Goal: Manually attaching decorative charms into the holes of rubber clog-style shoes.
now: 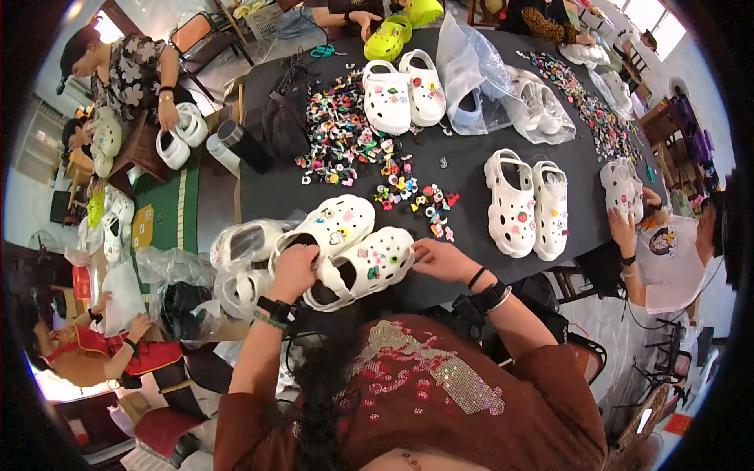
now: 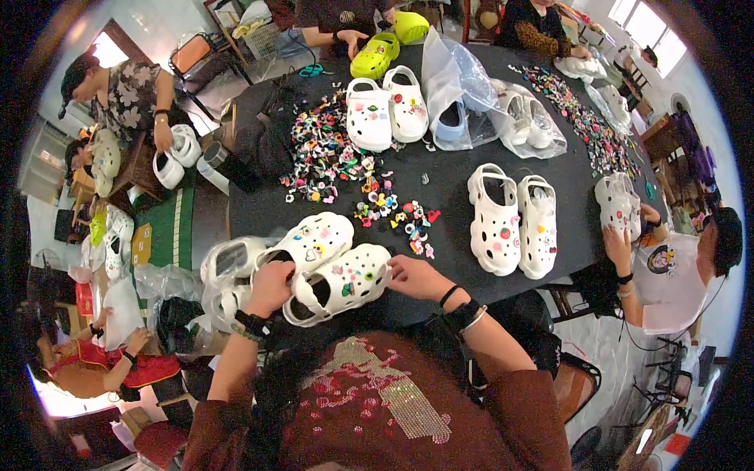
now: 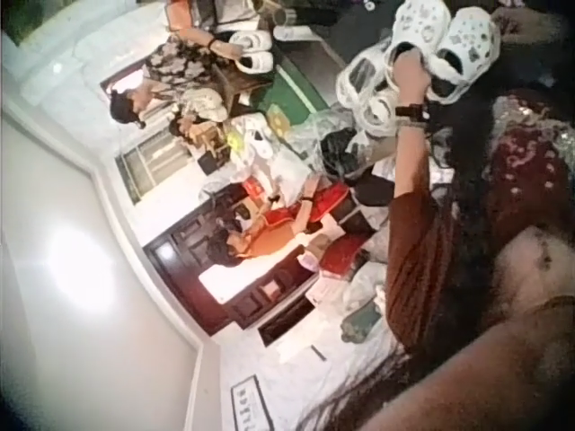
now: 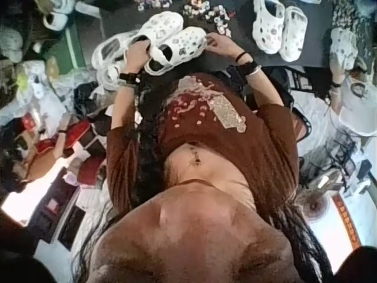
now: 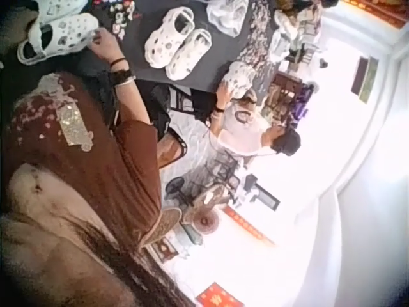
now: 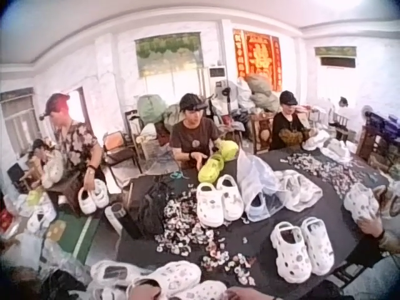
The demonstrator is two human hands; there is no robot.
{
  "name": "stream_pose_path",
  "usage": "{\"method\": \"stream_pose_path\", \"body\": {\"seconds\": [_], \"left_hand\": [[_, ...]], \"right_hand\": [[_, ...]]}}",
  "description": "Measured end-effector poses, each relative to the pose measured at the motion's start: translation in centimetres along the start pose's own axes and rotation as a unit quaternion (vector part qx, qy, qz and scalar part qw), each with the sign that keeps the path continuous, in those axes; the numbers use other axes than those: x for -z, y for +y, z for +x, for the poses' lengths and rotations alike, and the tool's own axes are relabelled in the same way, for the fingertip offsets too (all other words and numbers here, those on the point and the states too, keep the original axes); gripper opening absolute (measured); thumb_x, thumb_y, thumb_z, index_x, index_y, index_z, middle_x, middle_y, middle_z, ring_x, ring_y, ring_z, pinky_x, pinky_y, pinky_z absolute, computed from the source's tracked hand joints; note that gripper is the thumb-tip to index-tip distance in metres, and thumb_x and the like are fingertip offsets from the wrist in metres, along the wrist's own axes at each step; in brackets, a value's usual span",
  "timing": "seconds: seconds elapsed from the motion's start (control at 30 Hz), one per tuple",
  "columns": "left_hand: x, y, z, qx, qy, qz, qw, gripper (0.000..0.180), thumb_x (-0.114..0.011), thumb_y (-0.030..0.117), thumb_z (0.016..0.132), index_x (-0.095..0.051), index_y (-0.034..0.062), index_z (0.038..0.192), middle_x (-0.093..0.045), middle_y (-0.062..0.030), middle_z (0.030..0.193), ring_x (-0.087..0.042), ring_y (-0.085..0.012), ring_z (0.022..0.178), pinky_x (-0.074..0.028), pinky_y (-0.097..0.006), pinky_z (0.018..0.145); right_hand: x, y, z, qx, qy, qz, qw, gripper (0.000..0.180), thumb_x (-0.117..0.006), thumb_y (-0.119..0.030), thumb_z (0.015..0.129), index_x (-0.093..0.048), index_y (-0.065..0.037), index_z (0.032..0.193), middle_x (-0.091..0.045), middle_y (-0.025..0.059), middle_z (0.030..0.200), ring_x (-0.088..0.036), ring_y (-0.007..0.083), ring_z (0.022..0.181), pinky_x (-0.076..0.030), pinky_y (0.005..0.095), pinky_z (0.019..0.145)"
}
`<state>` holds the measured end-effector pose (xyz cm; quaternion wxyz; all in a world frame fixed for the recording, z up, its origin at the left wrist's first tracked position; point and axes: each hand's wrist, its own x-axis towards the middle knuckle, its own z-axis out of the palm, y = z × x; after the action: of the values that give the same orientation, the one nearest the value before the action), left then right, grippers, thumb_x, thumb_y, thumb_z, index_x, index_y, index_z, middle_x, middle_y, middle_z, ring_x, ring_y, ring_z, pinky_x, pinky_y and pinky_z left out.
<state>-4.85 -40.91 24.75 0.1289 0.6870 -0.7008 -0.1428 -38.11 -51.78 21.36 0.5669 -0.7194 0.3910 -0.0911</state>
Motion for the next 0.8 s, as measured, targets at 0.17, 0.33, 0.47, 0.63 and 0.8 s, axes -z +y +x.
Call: {"method": "stream_pose_path", "body": {"seconds": [0.17, 0.33, 0.47, 0.63, 0.8], "left_hand": [[-1.7, -1.5, -0.4, 0.007, 0.018, -0.043, 0.999, 0.019, -0.068, 0.017, 0.070, -0.057, 0.0028, 0.077, -0.057, -0.0176, 0.070, -0.056, -0.0378, 0.074, -0.043, -0.048, 0.071], [-1.8, -1.5, -1.7, 0.029, 0.000, 0.034, 0.999, 0.025, -0.068, 0.013, 0.070, -0.056, 0.0045, 0.091, -0.060, -0.0157, 0.091, -0.054, -0.0362, 0.097, -0.036, -0.048, 0.092], [-0.3, 0.1, -2.9, 0.039, 0.056, 0.101, 0.993, 0.036, -0.061, 0.003, 0.071, -0.057, 0.0018, 0.107, -0.055, -0.0221, 0.117, -0.049, -0.0382, 0.113, -0.033, -0.048, 0.103], [2.8, 2.1, -3.3, 0.092, 0.132, -0.095, 0.982, 0.038, -0.056, 0.001, 0.079, -0.057, 0.0018, 0.116, -0.057, -0.0182, 0.121, -0.054, -0.0332, 0.112, -0.039, -0.040, 0.100], [-0.7, -0.4, -1.6, 0.276, 0.113, -0.435, 0.850, 0.039, -0.062, 0.020, 0.090, -0.055, -0.0044, 0.120, -0.064, -0.0130, 0.111, -0.060, -0.0211, 0.101, -0.045, -0.030, 0.091]], "right_hand": [[-1.3, 1.3, 0.5, 0.117, 0.044, -0.129, 0.984, 0.044, -0.078, -0.018, 0.073, -0.052, 0.000, 0.104, -0.060, 0.0137, 0.093, -0.062, 0.0254, 0.083, -0.052, 0.0343, 0.074], [-1.0, -0.4, 0.4, 0.069, 0.014, -0.112, 0.991, 0.041, -0.079, -0.019, 0.070, -0.049, -0.001, 0.092, -0.056, 0.0129, 0.087, -0.059, 0.0275, 0.079, -0.049, 0.0355, 0.070], [-0.8, -0.2, 0.7, 0.088, 0.034, -0.125, 0.988, 0.039, -0.079, -0.019, 0.070, -0.049, -0.003, 0.089, -0.056, 0.0121, 0.084, -0.058, 0.0284, 0.077, -0.048, 0.0361, 0.068], [-0.3, -1.8, 2.1, 0.083, 0.054, -0.136, 0.986, 0.038, -0.078, -0.022, 0.072, -0.049, -0.004, 0.089, -0.055, 0.0126, 0.084, -0.057, 0.0300, 0.078, -0.048, 0.0382, 0.069], [-0.9, -6.4, 5.7, 0.242, 0.068, -0.197, 0.948, 0.034, -0.074, -0.021, 0.075, -0.049, -0.003, 0.091, -0.051, 0.0122, 0.088, -0.054, 0.0316, 0.082, -0.045, 0.0383, 0.072]]}}
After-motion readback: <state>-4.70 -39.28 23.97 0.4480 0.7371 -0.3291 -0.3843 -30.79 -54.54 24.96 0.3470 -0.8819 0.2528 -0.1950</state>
